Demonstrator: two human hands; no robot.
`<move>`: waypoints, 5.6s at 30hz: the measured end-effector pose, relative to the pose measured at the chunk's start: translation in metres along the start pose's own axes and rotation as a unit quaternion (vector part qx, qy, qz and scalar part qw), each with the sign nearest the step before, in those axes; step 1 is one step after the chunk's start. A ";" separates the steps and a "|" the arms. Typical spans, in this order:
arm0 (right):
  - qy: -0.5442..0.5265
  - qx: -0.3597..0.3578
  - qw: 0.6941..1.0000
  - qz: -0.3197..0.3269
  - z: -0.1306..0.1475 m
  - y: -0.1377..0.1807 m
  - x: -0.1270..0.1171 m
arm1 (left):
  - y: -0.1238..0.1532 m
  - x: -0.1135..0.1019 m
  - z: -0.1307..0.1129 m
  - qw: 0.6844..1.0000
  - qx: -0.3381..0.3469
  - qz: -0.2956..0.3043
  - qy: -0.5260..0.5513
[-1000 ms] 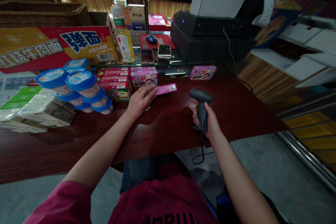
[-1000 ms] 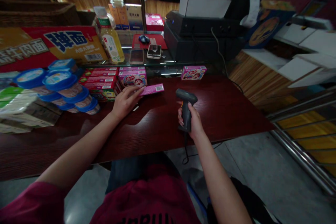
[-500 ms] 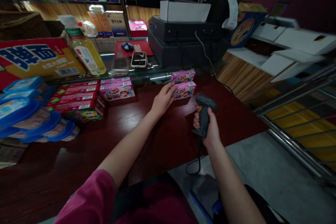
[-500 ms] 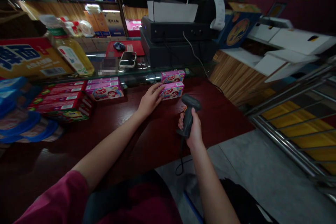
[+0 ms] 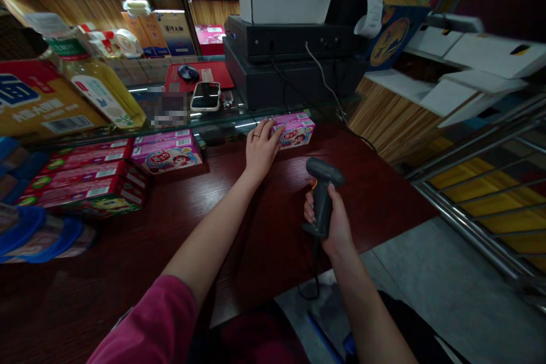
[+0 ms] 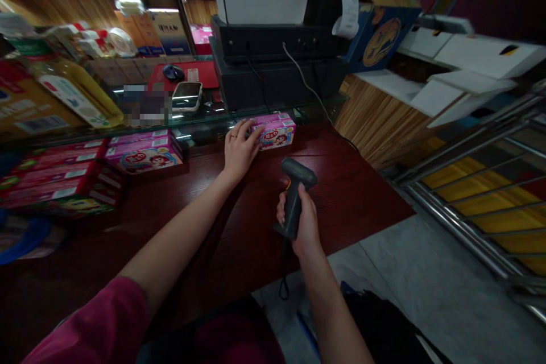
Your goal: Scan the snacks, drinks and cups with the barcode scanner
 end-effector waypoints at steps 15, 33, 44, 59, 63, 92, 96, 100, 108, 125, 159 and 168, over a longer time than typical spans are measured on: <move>0.086 0.021 0.996 0.026 -0.009 0.001 0.009 | 0.059 -0.068 0.005 0.997 -0.068 0.024 -0.006; 0.156 0.109 0.971 0.145 -0.070 0.002 0.075 | 0.168 -0.162 0.086 0.977 -0.168 0.026 -0.129; 0.188 0.096 0.967 0.140 -0.077 0.007 0.076 | 0.171 -0.172 0.076 0.995 -0.020 0.091 -0.047; 0.189 0.076 0.973 0.106 -0.077 0.012 0.076 | 0.171 -0.173 0.070 0.991 0.030 0.114 -0.056; 0.182 0.071 0.973 0.121 -0.078 0.011 0.076 | 0.172 -0.171 0.072 0.991 0.031 0.116 -0.066; -0.028 -0.117 0.992 -0.025 0.009 0.006 -0.022 | 0.024 -0.033 -0.040 0.984 0.123 0.006 0.131; -0.029 -0.121 0.992 -0.030 0.007 0.008 -0.022 | 0.005 -0.018 -0.038 0.994 0.066 0.007 0.087; -0.013 -0.122 0.991 -0.044 0.006 0.010 -0.021 | -0.003 -0.007 -0.031 0.998 0.016 -0.002 0.055; -0.006 -0.100 0.994 -0.042 0.004 0.008 -0.017 | -0.008 -0.003 -0.027 0.998 -0.011 0.030 0.047; 0.176 0.194 0.927 0.268 -0.057 -0.027 0.083 | 0.138 -0.128 0.100 0.974 -0.204 0.002 -0.098; 0.232 0.080 0.942 0.230 -0.054 -0.014 0.082 | 0.161 -0.167 0.071 0.990 -0.045 0.117 -0.066; 0.232 0.071 0.942 0.232 -0.054 -0.014 0.083 | 0.163 -0.165 0.073 0.990 -0.048 0.118 -0.068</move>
Point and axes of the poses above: each hand's wrist, its own y-axis away from the middle knuckle, its own x-axis out of the palm, z = x × y, the point moved 1 cm from there along -y, towards the middle knuckle, and after that the axes turned 15 degrees about x, right-handed, at the moved point
